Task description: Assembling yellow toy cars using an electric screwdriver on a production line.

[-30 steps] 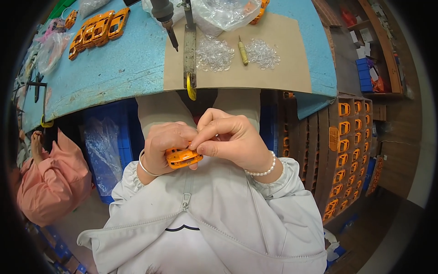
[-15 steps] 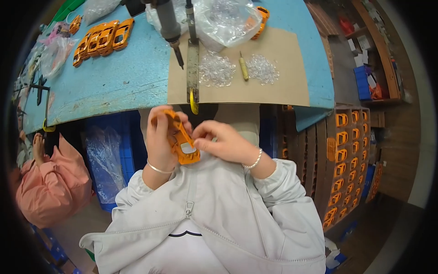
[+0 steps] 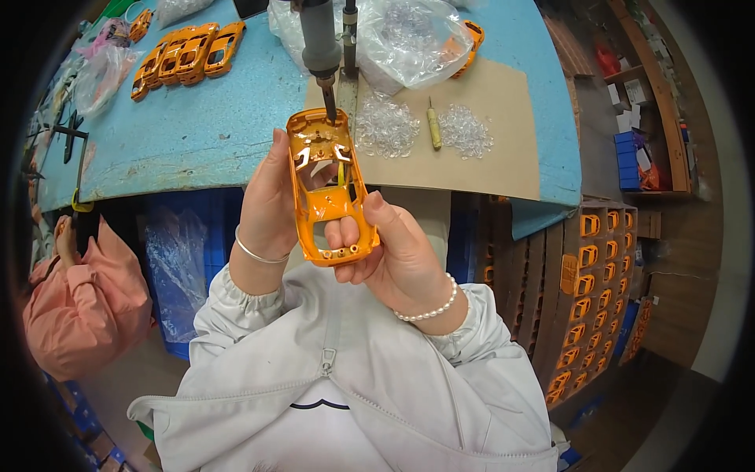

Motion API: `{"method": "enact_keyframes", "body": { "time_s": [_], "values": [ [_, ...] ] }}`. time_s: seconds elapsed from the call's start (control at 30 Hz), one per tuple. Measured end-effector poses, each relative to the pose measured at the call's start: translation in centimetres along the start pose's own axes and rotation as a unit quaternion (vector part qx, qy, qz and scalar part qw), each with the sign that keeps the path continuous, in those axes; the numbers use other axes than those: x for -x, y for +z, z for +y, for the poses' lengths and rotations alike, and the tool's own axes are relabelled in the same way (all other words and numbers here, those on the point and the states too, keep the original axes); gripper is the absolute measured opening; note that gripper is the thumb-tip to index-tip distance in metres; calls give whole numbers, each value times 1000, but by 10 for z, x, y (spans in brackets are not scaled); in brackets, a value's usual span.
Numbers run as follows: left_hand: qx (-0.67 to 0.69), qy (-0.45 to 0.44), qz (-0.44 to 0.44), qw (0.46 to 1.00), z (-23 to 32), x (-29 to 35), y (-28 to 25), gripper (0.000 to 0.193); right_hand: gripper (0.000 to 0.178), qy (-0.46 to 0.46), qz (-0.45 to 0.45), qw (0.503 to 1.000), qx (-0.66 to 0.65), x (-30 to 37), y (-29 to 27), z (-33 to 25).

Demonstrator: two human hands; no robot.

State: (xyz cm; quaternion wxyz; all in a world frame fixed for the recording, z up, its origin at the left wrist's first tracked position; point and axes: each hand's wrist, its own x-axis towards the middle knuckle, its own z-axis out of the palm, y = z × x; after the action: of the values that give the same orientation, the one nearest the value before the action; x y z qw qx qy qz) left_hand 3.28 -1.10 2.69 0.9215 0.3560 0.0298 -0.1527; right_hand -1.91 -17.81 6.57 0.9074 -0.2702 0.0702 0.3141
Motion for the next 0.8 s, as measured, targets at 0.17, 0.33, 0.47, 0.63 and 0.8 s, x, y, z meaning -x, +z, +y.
{"method": "enact_keyframes", "body": {
  "time_s": [0.17,0.33,0.47,0.63,0.8],
  "values": [
    [-18,20,-8,1000,-1,1,3,47,49,-1,-10,1000,-10,4,2,-2],
    [8,0,-12,1000,2,2,-2,46,51,-3,-8,1000,1,-2,3,1],
    [14,8,-9,1000,-1,3,-4,46,51,6,-18,1000,-9,2,1,-1],
    [18,-6,-11,1000,-2,2,-5,46,50,10,-18,1000,9,4,-1,-3],
    [97,-62,36,993,-11,15,1,48,52,39,24,996,75,1,-5,4]
  ]
}}
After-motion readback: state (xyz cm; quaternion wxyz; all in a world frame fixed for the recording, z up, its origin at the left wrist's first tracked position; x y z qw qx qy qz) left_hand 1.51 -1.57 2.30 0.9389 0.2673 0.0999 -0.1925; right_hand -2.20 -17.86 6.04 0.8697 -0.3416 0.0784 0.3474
